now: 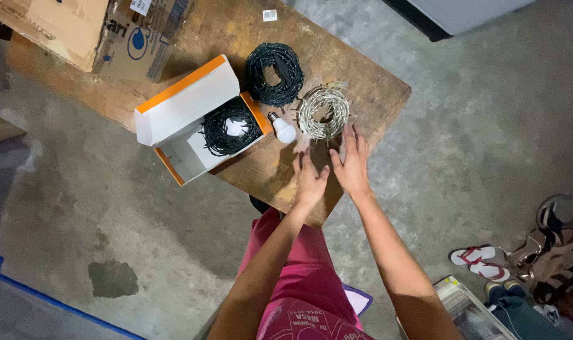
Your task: The person opens an orange box on a wooden table, places coiled string lights and a light bulb inside, arranges the coils to fit, closes the lid, carries the box across the room, and sets it on a lower shelf.
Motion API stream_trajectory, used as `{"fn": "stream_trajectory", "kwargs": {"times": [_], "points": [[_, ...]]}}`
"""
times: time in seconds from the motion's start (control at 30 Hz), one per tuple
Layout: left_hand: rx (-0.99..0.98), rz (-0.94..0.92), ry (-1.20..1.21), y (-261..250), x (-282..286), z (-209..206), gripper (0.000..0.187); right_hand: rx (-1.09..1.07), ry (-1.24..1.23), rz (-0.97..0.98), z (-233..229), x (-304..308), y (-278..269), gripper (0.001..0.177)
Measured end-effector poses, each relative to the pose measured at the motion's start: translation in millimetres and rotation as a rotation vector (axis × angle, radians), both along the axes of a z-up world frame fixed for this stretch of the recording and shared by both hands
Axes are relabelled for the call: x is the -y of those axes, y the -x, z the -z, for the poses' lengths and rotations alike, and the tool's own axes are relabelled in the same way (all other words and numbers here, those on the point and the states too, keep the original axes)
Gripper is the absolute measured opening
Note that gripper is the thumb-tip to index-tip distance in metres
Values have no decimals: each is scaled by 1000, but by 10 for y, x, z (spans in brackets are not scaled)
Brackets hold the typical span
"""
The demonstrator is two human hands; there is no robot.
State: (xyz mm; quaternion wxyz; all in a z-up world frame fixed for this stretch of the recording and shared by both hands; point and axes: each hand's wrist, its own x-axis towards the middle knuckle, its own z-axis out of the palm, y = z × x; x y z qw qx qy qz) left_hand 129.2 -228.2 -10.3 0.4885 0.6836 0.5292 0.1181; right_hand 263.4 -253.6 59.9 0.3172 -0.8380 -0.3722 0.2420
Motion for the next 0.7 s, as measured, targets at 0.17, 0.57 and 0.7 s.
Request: {"fn": "stream_trajectory", "kwargs": {"times": [0.17, 0.57, 0.7], "points": [[-71, -216, 322, -206, 12, 234, 75, -10, 1, -20, 185, -159, -283, 76], [189, -724, 945, -592, -84, 819, 50, 70, 71, -235, 726, -713, -767, 89], [201, -836, 967, -662, -53, 1006, 51, 118, 141, -278, 873, -889, -843, 98]]}}
